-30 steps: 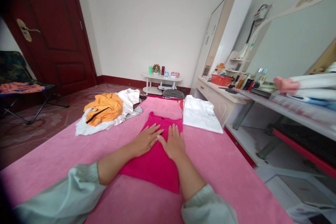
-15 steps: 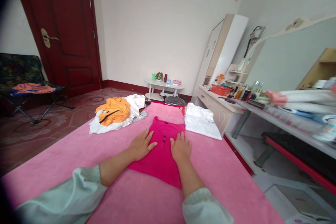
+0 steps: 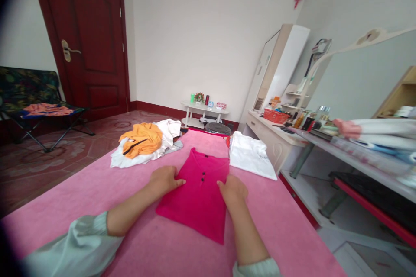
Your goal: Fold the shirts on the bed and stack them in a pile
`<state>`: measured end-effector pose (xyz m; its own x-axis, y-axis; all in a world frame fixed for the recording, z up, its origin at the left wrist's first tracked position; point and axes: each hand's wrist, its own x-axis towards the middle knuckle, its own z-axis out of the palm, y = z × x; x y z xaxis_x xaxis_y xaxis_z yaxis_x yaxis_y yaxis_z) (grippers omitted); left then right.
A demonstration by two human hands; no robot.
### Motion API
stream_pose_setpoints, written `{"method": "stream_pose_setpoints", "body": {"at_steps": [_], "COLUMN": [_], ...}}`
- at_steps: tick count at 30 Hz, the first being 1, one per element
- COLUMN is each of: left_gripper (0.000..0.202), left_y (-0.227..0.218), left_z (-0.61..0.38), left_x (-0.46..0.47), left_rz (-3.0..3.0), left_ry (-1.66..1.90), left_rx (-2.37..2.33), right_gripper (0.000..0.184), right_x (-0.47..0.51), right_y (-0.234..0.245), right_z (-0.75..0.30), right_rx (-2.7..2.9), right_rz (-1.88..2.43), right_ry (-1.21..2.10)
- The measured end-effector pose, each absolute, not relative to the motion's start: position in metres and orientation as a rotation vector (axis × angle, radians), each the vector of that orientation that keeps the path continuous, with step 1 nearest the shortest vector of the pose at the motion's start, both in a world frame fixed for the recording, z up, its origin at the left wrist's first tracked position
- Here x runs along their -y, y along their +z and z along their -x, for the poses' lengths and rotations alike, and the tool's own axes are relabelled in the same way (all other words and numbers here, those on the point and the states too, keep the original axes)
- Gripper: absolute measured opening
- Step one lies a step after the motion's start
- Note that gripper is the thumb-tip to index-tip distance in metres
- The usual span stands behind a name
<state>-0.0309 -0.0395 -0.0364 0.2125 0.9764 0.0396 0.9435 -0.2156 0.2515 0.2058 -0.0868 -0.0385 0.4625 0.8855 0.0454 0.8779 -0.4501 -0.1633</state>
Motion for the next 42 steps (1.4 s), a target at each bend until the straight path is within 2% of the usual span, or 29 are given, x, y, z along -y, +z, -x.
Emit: {"method": "stream_pose_setpoints", "body": {"at_steps": [9, 18, 24, 27, 30, 34, 36, 39, 42], "left_gripper": [0.014, 0.019, 0.020, 0.022, 0.025, 0.026, 0.024, 0.020, 0.026], "left_y": [-0.034, -0.039, -0.050, -0.054, -0.059, -0.061, -0.058, -0.047, -0.040], "left_z": [0.023, 0.000, -0.016, -0.022, -0.027, -0.030, -0.029, -0.025, -0.019], "left_x": [0.051, 0.063, 0.083, 0.089, 0.092, 0.100, 0.105, 0.106, 0.085], "left_rz": [-2.383, -2.490, -2.670, -2.729, -2.765, -2.773, -2.710, -2.470, -2.158], "left_ry": [0.423, 0.821, 0.718, 0.660, 0.649, 0.643, 0.669, 0.842, 1.119], "left_rx": [-1.629, -1.165, -0.972, -0.964, -0.934, -0.802, -0.712, -0.715, -0.887], "right_gripper": [0.051, 0.041, 0.034, 0.030, 0.047, 0.050, 0.042, 0.021, 0.015], "right_x": [0.075, 0.049, 0.046, 0.052, 0.061, 0.069, 0.068, 0.063, 0.061], "right_y": [-0.057, -0.079, -0.083, -0.073, -0.059, -0.054, -0.058, -0.065, -0.068], "right_z": [-0.217, -0.210, -0.198, -0.191, -0.181, -0.173, -0.174, -0.178, -0.180], "right_rx": [1.531, 1.324, 1.258, 1.281, 1.383, 1.488, 1.520, 1.529, 1.469], "right_rz": [2.251, 1.717, 1.504, 1.556, 1.769, 2.025, 1.997, 1.781, 1.553], "right_ry": [0.097, 0.275, 0.466, 0.509, 0.394, 0.165, 0.136, 0.202, 0.307]}}
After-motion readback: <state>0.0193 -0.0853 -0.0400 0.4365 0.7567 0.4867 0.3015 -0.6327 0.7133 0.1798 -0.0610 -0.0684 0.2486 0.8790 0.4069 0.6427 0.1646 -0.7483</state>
